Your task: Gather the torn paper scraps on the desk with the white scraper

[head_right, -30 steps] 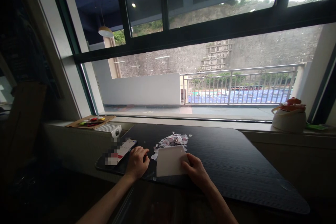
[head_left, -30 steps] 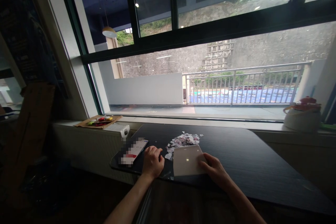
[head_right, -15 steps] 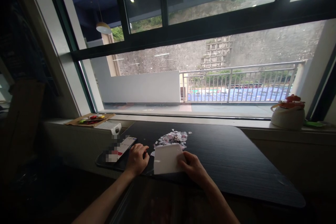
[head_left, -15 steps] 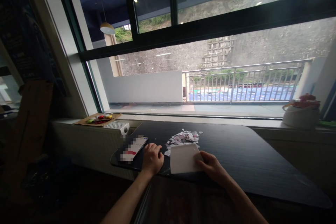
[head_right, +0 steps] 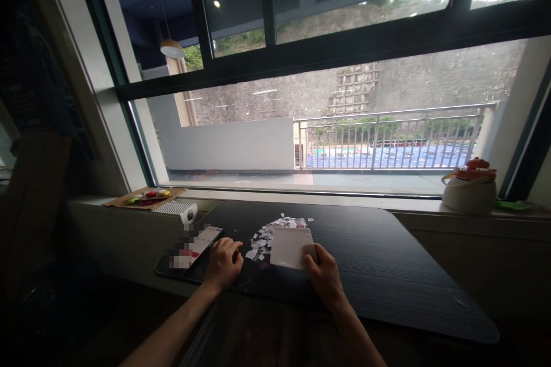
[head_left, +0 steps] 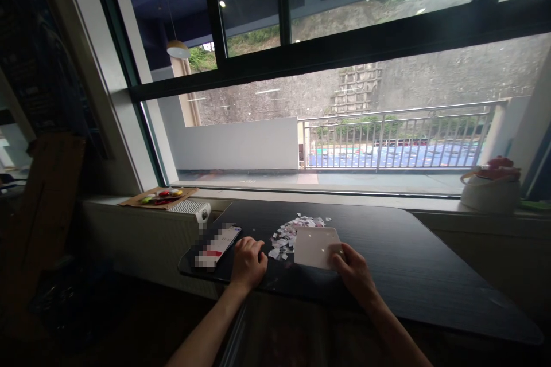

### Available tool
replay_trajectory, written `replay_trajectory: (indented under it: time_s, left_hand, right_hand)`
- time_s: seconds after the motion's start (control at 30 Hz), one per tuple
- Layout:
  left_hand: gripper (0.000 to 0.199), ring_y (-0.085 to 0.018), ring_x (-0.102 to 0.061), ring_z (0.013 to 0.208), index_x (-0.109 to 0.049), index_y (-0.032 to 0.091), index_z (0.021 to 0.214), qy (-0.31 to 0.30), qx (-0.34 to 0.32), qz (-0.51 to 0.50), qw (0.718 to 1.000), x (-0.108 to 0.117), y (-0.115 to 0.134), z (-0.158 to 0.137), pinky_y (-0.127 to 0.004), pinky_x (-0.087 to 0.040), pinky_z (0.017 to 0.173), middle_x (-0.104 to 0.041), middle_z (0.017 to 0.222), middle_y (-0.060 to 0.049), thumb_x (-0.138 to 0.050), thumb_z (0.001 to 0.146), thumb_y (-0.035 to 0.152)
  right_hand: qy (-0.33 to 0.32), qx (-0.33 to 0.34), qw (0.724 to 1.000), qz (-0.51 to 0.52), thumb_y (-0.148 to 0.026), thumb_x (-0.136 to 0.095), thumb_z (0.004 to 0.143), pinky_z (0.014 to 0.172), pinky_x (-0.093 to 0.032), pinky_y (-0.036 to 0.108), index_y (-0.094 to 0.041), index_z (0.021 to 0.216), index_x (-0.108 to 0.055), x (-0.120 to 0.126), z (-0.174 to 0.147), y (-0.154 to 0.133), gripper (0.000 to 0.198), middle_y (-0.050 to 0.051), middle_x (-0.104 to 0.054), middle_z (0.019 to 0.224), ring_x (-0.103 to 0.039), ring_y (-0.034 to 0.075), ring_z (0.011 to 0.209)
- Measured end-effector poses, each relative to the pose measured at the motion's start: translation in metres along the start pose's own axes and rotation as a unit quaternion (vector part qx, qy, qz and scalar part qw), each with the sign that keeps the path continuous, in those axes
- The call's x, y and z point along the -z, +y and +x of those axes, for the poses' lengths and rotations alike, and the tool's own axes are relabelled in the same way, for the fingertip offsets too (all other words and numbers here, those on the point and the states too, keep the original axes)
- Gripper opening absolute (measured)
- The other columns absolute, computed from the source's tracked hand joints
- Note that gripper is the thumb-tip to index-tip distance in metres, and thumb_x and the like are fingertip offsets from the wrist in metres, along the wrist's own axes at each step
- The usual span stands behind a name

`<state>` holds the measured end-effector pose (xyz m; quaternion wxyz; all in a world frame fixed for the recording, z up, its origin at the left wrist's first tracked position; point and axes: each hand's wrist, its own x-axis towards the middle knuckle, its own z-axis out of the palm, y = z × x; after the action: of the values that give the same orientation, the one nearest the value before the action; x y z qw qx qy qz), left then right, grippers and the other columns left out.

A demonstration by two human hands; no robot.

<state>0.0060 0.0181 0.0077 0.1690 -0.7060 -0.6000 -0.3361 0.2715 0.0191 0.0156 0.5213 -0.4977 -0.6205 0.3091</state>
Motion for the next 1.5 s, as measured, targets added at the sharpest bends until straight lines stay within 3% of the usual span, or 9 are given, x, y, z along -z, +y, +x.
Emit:
replay_trajectory:
  time_s: [0.37, 0.53, 0.7, 0.97, 1.23, 1.5]
  left_hand:
    - [0.023, -0.024, -0.053, 0.090, -0.064, 0.017, 0.086, 0.002, 0.002, -0.001, 1.000, -0.0015, -0.0008, -0.0004, -0.042, -0.040, 0.087, -0.062, 0.080, -0.006, -0.050, 0.069, 0.010]
    - [0.023, -0.024, -0.053, 0.091, -0.064, 0.016, 0.086, 0.003, -0.001, -0.002, 1.000, -0.0021, -0.0018, -0.0006, -0.042, -0.041, 0.087, -0.062, 0.080, -0.007, -0.050, 0.069, 0.011]
    - [0.023, -0.024, -0.053, 0.090, -0.064, 0.017, 0.086, 0.007, -0.003, -0.002, 1.000, -0.0020, -0.0011, -0.0005, -0.041, -0.041, 0.087, -0.062, 0.079, -0.006, -0.050, 0.069, 0.010]
    - [0.022, -0.024, -0.054, 0.088, -0.064, 0.017, 0.084, 0.012, -0.006, 0.001, 1.000, -0.0012, -0.0001, -0.0005, -0.041, -0.041, 0.085, -0.061, 0.078, -0.006, -0.050, 0.069, 0.009]
    - [0.023, -0.024, -0.054, 0.088, -0.064, 0.017, 0.085, 0.013, -0.010, 0.003, 1.000, -0.0011, -0.0003, -0.0009, -0.042, -0.042, 0.085, -0.062, 0.079, -0.007, -0.050, 0.069, 0.009]
    - [0.023, -0.024, -0.054, 0.090, -0.064, 0.018, 0.086, 0.010, -0.006, 0.003, 1.000, -0.0009, 0.0003, -0.0008, -0.042, -0.041, 0.086, -0.063, 0.080, -0.006, -0.051, 0.069, 0.010]
  right_hand:
    - [-0.074, 0.010, 0.995, 0.059, -0.032, -0.055, 0.071, 0.055, -0.045, 0.027, -0.014, 0.080, -0.066, -0.0023, -0.0011, -0.0037, 0.023, 0.003, -0.064, 0.069, -0.057, 0.018, 0.063]
    - [-0.065, 0.006, 0.995, 0.070, -0.034, -0.057, 0.071, 0.059, -0.048, 0.030, -0.013, 0.086, -0.066, -0.0024, -0.0009, -0.0020, 0.027, 0.005, -0.067, 0.072, -0.060, 0.020, 0.067]
    - [-0.126, -0.008, 0.989, 0.074, -0.034, -0.058, 0.074, 0.064, -0.050, 0.032, -0.013, 0.086, -0.065, -0.0008, -0.0027, -0.0047, 0.026, 0.008, -0.067, 0.081, -0.061, 0.022, 0.073]
    - [-0.126, 0.011, 0.989, 0.072, -0.035, -0.059, 0.074, 0.057, -0.045, 0.027, -0.014, 0.078, -0.065, -0.0042, -0.0016, 0.0007, 0.022, 0.003, -0.064, 0.070, -0.057, 0.018, 0.066]
    - [-0.194, 0.012, 0.977, 0.083, -0.035, -0.060, 0.074, 0.056, -0.043, 0.025, -0.012, 0.078, -0.065, -0.0027, -0.0023, -0.0025, 0.023, 0.002, -0.063, 0.071, -0.054, 0.015, 0.064]
    - [-0.155, -0.005, 0.983, 0.098, -0.039, -0.064, 0.070, 0.058, -0.048, 0.028, -0.014, 0.080, -0.069, -0.0019, -0.0040, -0.0064, 0.028, 0.004, -0.067, 0.073, -0.059, 0.019, 0.066]
